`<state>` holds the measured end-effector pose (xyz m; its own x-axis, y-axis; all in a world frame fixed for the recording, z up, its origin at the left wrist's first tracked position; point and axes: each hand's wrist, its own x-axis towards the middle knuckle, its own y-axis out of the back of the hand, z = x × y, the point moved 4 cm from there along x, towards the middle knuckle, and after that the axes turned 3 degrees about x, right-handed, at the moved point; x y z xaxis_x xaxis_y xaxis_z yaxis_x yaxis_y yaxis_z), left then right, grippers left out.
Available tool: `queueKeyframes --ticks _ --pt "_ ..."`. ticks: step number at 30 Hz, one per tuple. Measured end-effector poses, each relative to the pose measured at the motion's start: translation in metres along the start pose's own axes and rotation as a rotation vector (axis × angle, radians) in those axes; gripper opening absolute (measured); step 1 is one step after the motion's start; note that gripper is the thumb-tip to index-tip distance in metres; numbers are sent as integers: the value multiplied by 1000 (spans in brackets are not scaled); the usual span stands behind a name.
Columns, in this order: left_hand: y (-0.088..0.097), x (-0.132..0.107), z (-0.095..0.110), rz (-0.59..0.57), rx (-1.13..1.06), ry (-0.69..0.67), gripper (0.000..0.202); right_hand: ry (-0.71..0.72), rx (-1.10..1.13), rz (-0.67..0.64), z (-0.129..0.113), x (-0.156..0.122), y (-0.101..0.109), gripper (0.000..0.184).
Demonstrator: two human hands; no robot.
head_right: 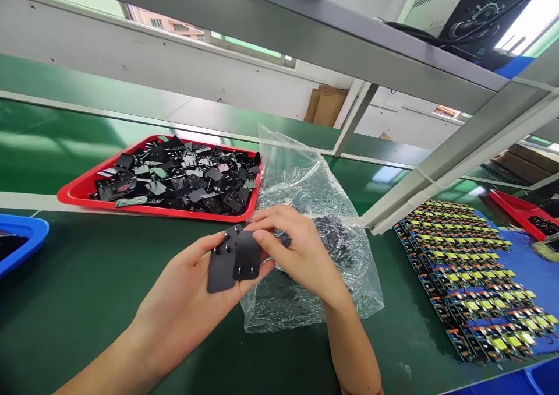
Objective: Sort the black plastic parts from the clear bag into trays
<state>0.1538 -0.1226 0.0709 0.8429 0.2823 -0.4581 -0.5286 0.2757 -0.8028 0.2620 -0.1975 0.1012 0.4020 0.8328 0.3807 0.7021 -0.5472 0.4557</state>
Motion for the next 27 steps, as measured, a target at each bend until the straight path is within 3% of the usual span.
queueKeyframes --ticks 8,18,24,27 --pt "-2 1 0 -37 26 6 25 32 11 44 -7 -2 2 14" --pt "3 2 0 14 92 14 27 -64 45 164 0 -2 6 19" --pt "4 6 1 19 85 7 29 -100 110 423 15 -1 16 23" --pt "3 8 4 52 69 -16 30 -133 141 465 24 3 14 24"
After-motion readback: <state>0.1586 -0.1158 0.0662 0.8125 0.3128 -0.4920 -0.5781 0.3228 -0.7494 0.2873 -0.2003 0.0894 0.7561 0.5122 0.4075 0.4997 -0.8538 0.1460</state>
